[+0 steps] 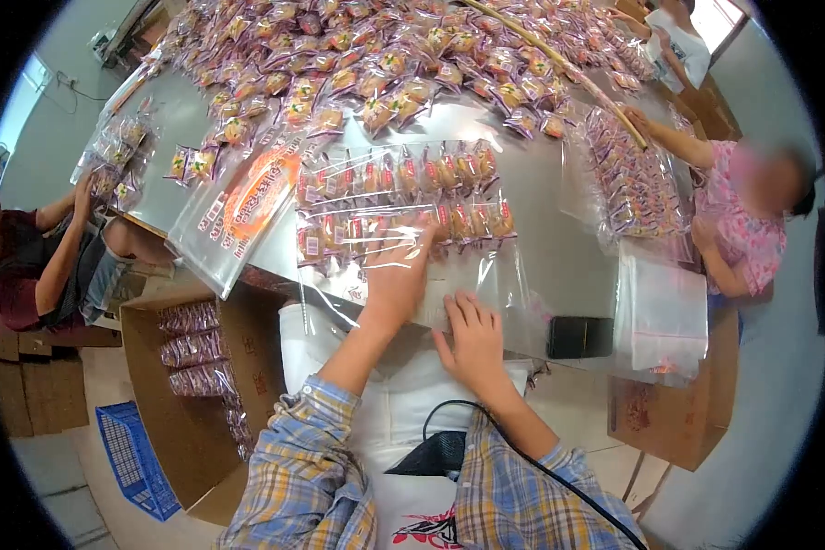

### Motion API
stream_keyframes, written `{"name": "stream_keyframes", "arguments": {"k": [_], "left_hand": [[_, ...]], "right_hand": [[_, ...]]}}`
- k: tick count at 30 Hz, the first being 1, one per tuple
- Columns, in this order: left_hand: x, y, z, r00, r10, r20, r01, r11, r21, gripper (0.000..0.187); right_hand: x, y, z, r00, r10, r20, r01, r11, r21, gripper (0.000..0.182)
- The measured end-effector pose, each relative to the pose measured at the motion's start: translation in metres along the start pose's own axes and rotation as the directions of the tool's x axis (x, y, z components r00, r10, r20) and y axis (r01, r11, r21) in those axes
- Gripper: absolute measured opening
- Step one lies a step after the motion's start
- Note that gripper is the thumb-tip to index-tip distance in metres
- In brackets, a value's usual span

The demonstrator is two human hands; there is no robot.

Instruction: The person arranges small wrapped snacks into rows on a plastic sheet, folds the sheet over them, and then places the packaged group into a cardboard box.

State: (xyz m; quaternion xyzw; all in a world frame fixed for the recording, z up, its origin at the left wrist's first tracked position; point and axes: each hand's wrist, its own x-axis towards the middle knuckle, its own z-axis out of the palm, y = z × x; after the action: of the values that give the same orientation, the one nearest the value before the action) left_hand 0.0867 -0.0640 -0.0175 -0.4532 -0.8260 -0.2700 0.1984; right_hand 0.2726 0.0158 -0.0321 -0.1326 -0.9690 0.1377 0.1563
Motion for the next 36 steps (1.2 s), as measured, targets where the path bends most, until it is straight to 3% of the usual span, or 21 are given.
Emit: {"name": "stream_keyframes", "arguments": {"k": [5, 8, 9, 10, 11, 12, 13, 14, 17, 20, 23, 25, 27, 32, 33, 34, 35, 36], "left_hand": [[-0.027, -0.003, -0.004, 0.959, 0.15, -0.24, -0.156, 0.988, -0.005, 0.031], [-0.057, -0.009, -0.02, 0.967, 0.254, 0.011, -0.246, 0.946, -0.21, 0.032], [-0.051, -0.009, -0.017, 0.971, 0.229, 0.071, -0.204, 0.945, -0.255, 0.028], [-0.048, -0.005, -0.019, 0.926, 0.011, 0.376, 0.092, 0.963, -0.254, 0.025], [-0.053, -0.011, -0.011, 0.935, -0.099, 0.34, 0.186, 0.954, -0.234, 0.024], [-0.056, -0.016, -0.003, 0.932, -0.207, 0.298, 0.278, 0.936, -0.217, 0.025], [-0.049, -0.022, -0.004, 0.967, -0.2, 0.16, 0.242, 0.919, -0.312, 0.029], [-0.035, -0.018, -0.022, 0.93, -0.253, 0.266, 0.336, 0.877, -0.344, 0.032], [-0.03, -0.03, -0.015, 0.919, -0.236, 0.317, 0.333, 0.893, -0.301, 0.033], [-0.024, -0.038, -0.012, 0.869, -0.261, 0.42, 0.38, 0.896, -0.23, 0.033], [-0.023, -0.05, -0.003, 0.87, -0.208, 0.447, 0.357, 0.892, -0.278, 0.035], [-0.013, -0.044, -0.011, 0.82, -0.299, 0.488, 0.482, 0.82, -0.308, 0.037], [-0.013, -0.05, -0.008, 0.767, -0.362, 0.53, 0.572, 0.76, -0.308, 0.042], [-0.026, -0.052, 0.009, 0.836, -0.313, 0.45, 0.463, 0.843, -0.273, 0.038], [-0.029, -0.053, 0.009, 0.844, -0.268, 0.465, 0.408, 0.883, -0.233, 0.037], [-0.025, -0.045, -0.002, 0.847, -0.225, 0.482, 0.352, 0.916, -0.192, 0.036], [-0.028, -0.024, -0.012, 0.939, -0.222, 0.261, 0.282, 0.933, -0.222, 0.033], [-0.02, -0.016, -0.019, 0.794, -0.301, 0.529, 0.376, 0.926, -0.038, 0.027]], "right_hand": [[0.014, 0.004, -0.009, 0.999, 0.046, -0.027, -0.042, 0.99, 0.138, 0.045], [0.031, 0.015, -0.003, 0.998, 0.024, -0.054, -0.007, 0.954, 0.299, 0.033], [0.042, 0.018, 0.003, 0.995, -0.021, -0.098, 0.052, 0.943, 0.329, 0.03], [0.054, 0.019, 0.004, 0.988, -0.065, -0.141, 0.112, 0.928, 0.355, 0.028], [0.069, 0.019, 0.004, 0.981, -0.173, -0.089, 0.193, 0.926, 0.324, 0.027], [0.073, 0.015, 0.025, 0.939, -0.116, -0.324, 0.247, 0.882, 0.402, 0.026], [0.076, 0.028, 0.054, 0.969, -0.123, -0.215, 0.212, 0.86, 0.465, 0.029], [0.084, 0.033, 0.061, 0.98, -0.128, -0.154, 0.189, 0.847, 0.498, 0.031], [0.113, 0.03, 0.05, 0.989, -0.137, -0.051, 0.143, 0.827, 0.544, 0.035], [0.119, 0.024, 0.047, 0.991, -0.102, -0.089, 0.135, 0.817, 0.56, 0.036], [0.129, 0.036, 0.052, 0.997, -0.028, 0.067, -0.025, 0.733, 0.68, 0.031], [0.139, 0.042, 0.049, 0.975, 0.0, 0.222, -0.174, 0.619, 0.766, 0.03], [0.14, 0.045, 0.056, 0.984, 0.006, 0.18, -0.143, 0.633, 0.761, 0.03], [0.12, 0.038, 0.049, 0.988, 0.053, 0.143, -0.145, 0.601, 0.786, 0.027], [0.115, 0.029, 0.035, 0.96, 0.113, 0.255, -0.26, 0.694, 0.672, 0.026], [0.1, 0.029, 0.03, 0.995, -0.002, 0.1, -0.063, 0.761, 0.645, 0.028], [0.085, 0.028, 0.025, 0.978, -0.034, 0.204, -0.118, 0.72, 0.684, 0.03], [0.077, 0.018, 0.001, 0.949, -0.069, 0.308, -0.183, 0.676, 0.713, 0.032]]}}
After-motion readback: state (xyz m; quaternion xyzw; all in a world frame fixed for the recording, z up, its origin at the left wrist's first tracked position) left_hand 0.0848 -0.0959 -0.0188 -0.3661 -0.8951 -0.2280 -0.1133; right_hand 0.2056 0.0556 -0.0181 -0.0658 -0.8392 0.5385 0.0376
